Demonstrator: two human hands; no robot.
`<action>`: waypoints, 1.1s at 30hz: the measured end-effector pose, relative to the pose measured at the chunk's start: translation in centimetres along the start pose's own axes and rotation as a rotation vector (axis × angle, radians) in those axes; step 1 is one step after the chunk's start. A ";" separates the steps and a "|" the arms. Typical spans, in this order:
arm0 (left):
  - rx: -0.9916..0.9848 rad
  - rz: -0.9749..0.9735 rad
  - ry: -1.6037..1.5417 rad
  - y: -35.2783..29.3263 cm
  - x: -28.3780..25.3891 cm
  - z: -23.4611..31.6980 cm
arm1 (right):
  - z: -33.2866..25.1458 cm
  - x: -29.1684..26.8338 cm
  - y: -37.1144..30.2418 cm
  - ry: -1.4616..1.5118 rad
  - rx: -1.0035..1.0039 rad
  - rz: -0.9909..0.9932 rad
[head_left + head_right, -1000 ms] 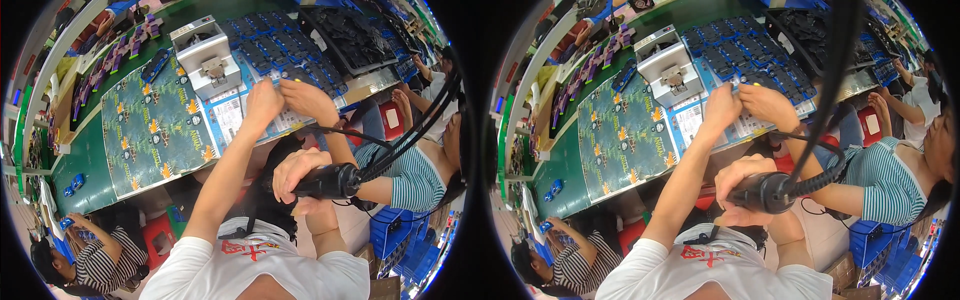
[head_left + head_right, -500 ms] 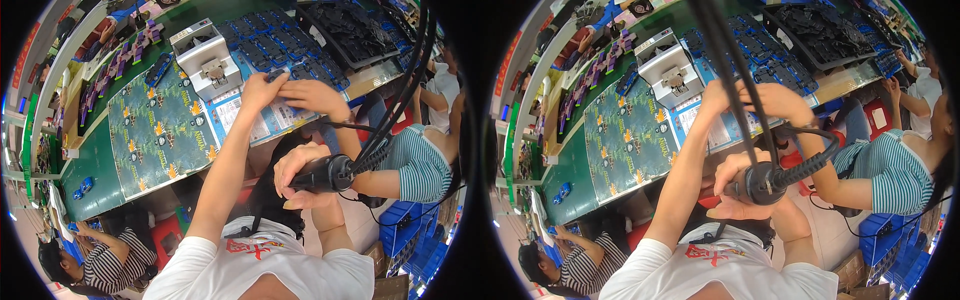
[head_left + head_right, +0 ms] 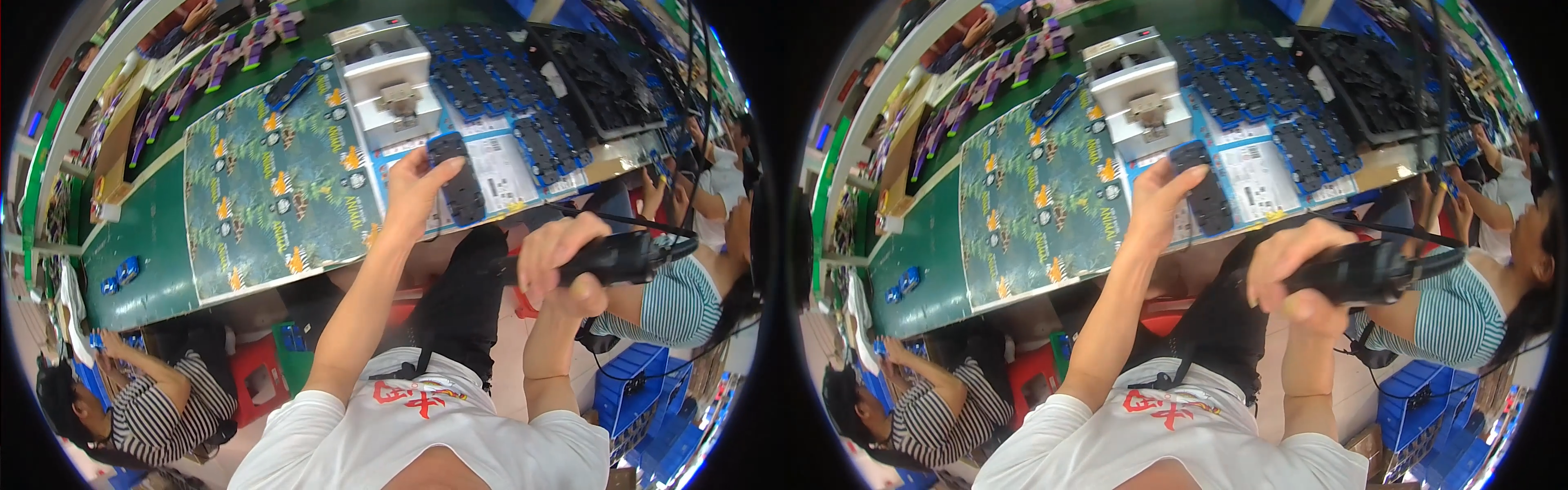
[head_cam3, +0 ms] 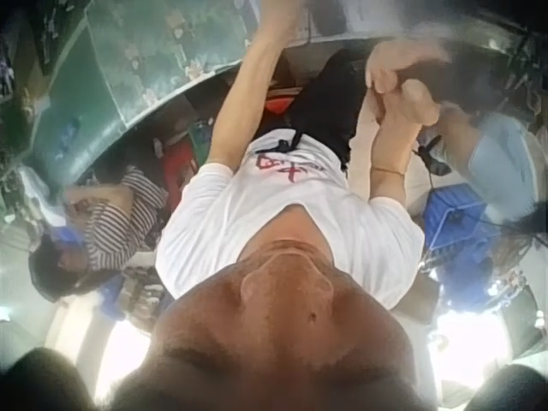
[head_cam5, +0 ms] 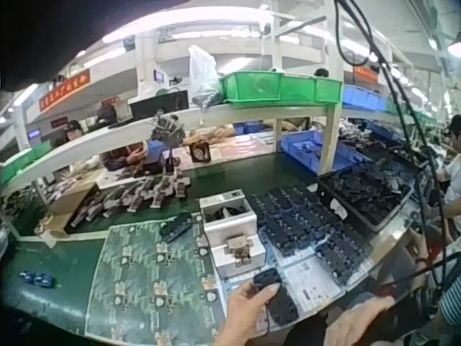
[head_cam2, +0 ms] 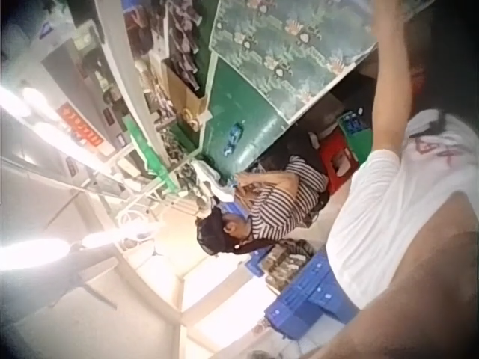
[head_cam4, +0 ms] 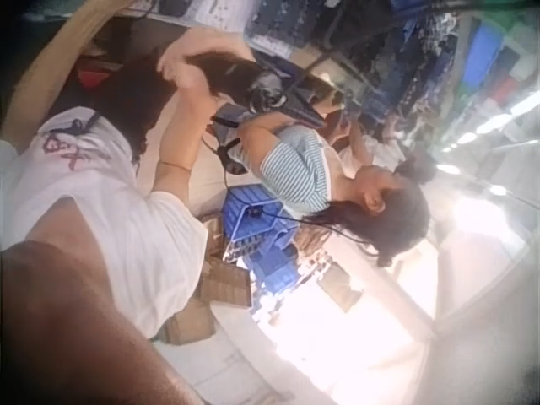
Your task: The person assembles plastic toy cars by attaching chassis components with screws using an electric screwdriver.
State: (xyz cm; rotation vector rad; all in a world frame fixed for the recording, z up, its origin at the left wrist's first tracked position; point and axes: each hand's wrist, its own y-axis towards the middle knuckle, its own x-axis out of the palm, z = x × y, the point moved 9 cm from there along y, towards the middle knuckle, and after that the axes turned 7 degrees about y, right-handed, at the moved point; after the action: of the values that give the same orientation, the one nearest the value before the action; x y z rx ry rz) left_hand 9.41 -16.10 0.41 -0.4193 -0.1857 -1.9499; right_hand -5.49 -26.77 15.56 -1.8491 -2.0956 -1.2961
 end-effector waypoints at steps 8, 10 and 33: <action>-0.080 0.239 -0.350 -5.3 -10.8 1.8 | 3.5 0.2 7.2 -0.051 -0.150 -0.019; -0.029 0.248 -0.294 -5.3 -12.1 2.5 | 5.0 0.2 9.5 -0.044 -0.178 0.017; -0.103 0.171 -0.347 -5.2 -15.1 1.0 | 9.6 0.4 16.5 -0.273 -0.293 0.033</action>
State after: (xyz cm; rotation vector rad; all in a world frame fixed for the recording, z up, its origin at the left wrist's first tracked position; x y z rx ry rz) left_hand 10.26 -0.76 -4.02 -0.8157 -0.2640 -1.7123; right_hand 12.69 -21.79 18.43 -2.2872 -2.0763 -1.4865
